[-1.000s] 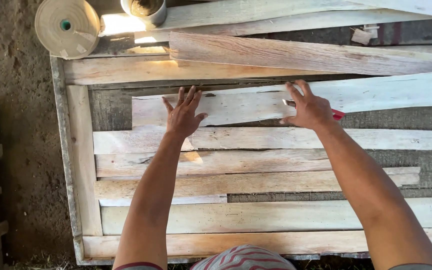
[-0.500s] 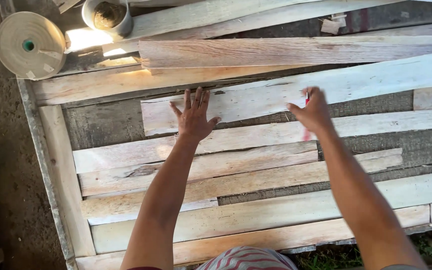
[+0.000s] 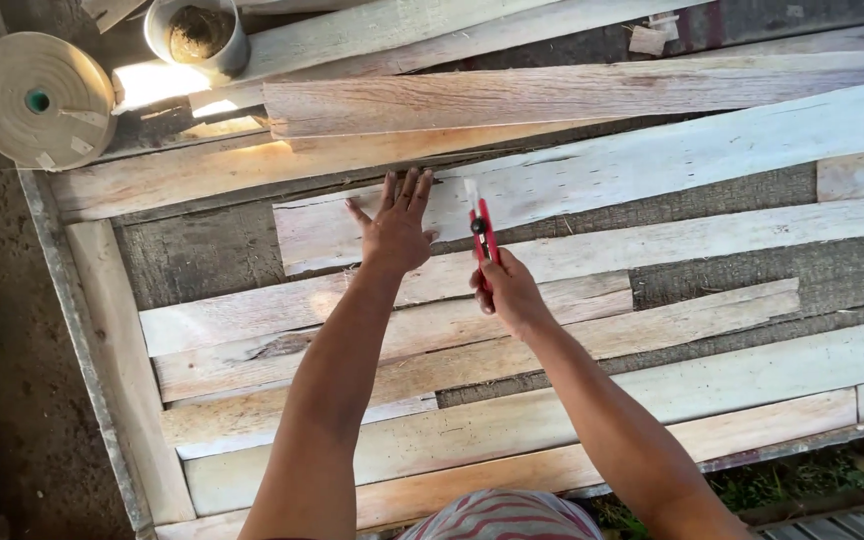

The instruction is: Trimming thin wood strips or veneers using a utility knife on a wooden workbench

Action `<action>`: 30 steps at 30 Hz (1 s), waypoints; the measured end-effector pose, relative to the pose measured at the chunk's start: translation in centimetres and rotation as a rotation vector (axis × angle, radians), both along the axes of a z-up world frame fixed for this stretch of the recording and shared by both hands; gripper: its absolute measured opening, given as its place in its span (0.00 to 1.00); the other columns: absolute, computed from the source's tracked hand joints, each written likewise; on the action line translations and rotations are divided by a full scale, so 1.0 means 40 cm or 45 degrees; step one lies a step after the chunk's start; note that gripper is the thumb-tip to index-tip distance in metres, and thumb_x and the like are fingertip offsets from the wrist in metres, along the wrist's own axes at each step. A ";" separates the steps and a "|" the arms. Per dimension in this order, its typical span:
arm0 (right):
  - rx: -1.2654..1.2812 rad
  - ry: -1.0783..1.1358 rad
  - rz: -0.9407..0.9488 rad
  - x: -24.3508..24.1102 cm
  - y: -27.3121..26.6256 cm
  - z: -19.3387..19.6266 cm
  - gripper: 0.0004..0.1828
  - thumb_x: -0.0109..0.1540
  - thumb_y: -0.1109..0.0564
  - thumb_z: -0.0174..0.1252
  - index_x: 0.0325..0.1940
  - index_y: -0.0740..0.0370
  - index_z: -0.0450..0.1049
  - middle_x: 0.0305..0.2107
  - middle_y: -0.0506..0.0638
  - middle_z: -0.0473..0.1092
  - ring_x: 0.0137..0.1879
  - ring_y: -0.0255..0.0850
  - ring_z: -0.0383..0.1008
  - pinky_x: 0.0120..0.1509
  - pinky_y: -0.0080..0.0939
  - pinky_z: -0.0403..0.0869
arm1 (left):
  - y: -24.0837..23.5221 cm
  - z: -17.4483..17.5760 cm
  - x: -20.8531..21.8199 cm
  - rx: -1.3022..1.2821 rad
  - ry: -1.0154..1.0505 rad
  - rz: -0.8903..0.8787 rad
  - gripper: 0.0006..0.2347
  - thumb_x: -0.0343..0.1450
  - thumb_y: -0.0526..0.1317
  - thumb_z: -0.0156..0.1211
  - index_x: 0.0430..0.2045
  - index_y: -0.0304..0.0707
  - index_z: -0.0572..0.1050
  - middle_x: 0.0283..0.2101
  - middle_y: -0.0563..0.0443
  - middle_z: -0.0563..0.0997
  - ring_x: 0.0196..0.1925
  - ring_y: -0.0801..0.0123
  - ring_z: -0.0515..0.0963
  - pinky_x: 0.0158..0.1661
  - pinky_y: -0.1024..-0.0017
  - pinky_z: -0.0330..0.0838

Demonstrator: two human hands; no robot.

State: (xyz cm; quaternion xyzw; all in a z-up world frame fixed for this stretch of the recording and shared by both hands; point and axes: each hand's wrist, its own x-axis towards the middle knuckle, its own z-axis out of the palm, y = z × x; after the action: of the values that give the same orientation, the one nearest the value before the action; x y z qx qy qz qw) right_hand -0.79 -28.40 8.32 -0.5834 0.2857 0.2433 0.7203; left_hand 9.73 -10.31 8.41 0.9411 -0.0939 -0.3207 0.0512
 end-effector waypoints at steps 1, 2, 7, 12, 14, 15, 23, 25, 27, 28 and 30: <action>-0.006 0.002 0.003 0.003 0.004 -0.008 0.17 0.71 0.56 0.47 0.62 0.66 0.67 0.29 0.58 0.70 0.23 0.40 0.66 0.22 0.35 0.66 | -0.005 -0.003 0.008 -0.006 0.002 0.003 0.38 0.75 0.53 0.53 0.76 0.63 0.33 0.80 0.65 0.35 0.81 0.63 0.31 0.64 0.17 0.34; -0.292 -0.059 0.159 0.002 0.011 -0.017 0.15 0.70 0.54 0.46 0.59 0.60 0.68 0.23 0.55 0.72 0.21 0.41 0.70 0.22 0.37 0.69 | -0.007 -0.006 0.009 0.041 0.004 -0.022 0.37 0.75 0.54 0.52 0.76 0.63 0.34 0.80 0.65 0.34 0.81 0.62 0.30 0.63 0.15 0.35; -0.968 -0.387 0.448 0.040 0.038 0.033 0.19 0.68 0.54 0.42 0.63 0.59 0.62 0.40 0.61 0.77 0.44 0.58 0.80 0.43 0.57 0.77 | -0.019 0.037 0.014 0.060 0.053 -0.040 0.35 0.77 0.50 0.49 0.76 0.58 0.35 0.80 0.65 0.30 0.80 0.57 0.25 0.59 0.10 0.37; -1.122 -0.614 0.573 0.066 0.080 0.101 0.33 0.70 0.62 0.41 0.80 0.55 0.46 0.55 0.82 0.67 0.52 0.81 0.73 0.50 0.78 0.75 | -0.022 0.063 0.005 0.020 0.094 -0.070 0.35 0.77 0.47 0.52 0.77 0.59 0.37 0.80 0.62 0.30 0.80 0.51 0.25 0.57 0.08 0.39; -1.142 -0.618 0.602 0.069 0.091 0.092 0.34 0.70 0.63 0.40 0.81 0.54 0.44 0.53 0.81 0.69 0.51 0.79 0.74 0.49 0.76 0.76 | -0.019 0.041 0.011 0.001 0.084 -0.042 0.36 0.76 0.47 0.53 0.77 0.58 0.36 0.80 0.64 0.31 0.80 0.53 0.25 0.57 0.09 0.38; -1.161 -0.625 0.634 0.069 0.097 0.087 0.36 0.70 0.64 0.40 0.82 0.53 0.42 0.52 0.80 0.70 0.51 0.78 0.75 0.49 0.74 0.77 | -0.018 0.029 0.013 -0.018 0.073 -0.011 0.38 0.76 0.47 0.55 0.77 0.56 0.35 0.80 0.65 0.32 0.80 0.56 0.25 0.58 0.09 0.38; -1.184 -0.441 0.720 0.073 0.116 0.068 0.36 0.68 0.59 0.42 0.81 0.57 0.44 0.48 0.77 0.73 0.48 0.73 0.78 0.46 0.71 0.77 | -0.016 -0.021 0.011 0.002 0.033 -0.024 0.37 0.76 0.50 0.54 0.76 0.58 0.36 0.79 0.68 0.31 0.80 0.57 0.25 0.58 0.09 0.40; -1.186 -0.411 0.734 0.088 0.112 0.031 0.36 0.67 0.58 0.45 0.80 0.56 0.48 0.47 0.74 0.74 0.47 0.70 0.79 0.45 0.69 0.78 | -0.016 -0.012 0.012 0.004 0.031 -0.026 0.36 0.77 0.51 0.54 0.76 0.58 0.36 0.79 0.68 0.30 0.80 0.57 0.24 0.58 0.09 0.41; -1.320 -0.356 0.837 0.102 0.105 -0.019 0.32 0.68 0.53 0.45 0.76 0.55 0.49 0.43 0.70 0.76 0.42 0.66 0.81 0.41 0.65 0.79 | -0.019 -0.005 0.006 -0.019 0.033 -0.015 0.34 0.79 0.51 0.50 0.77 0.55 0.36 0.79 0.66 0.27 0.79 0.55 0.23 0.58 0.09 0.40; -1.321 -0.352 0.835 0.107 0.108 -0.032 0.32 0.68 0.53 0.45 0.76 0.55 0.49 0.43 0.70 0.76 0.42 0.66 0.81 0.41 0.65 0.79 | -0.017 0.002 0.004 -0.021 0.035 -0.019 0.34 0.79 0.51 0.50 0.77 0.55 0.36 0.79 0.66 0.27 0.79 0.55 0.23 0.58 0.09 0.40; -1.411 -0.259 0.936 0.117 0.109 -0.056 0.27 0.69 0.50 0.42 0.71 0.57 0.50 0.38 0.67 0.77 0.36 0.62 0.81 0.36 0.63 0.79 | -0.019 0.018 -0.002 -0.005 0.003 -0.027 0.34 0.79 0.51 0.49 0.77 0.54 0.36 0.79 0.65 0.28 0.79 0.54 0.23 0.59 0.10 0.40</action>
State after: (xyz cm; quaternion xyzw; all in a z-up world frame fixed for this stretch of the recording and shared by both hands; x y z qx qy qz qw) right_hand 3.88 -24.05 6.10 -0.9462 0.0818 0.2338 0.2082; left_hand 9.66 -11.08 9.11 0.9396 -0.1043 -0.3222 0.0499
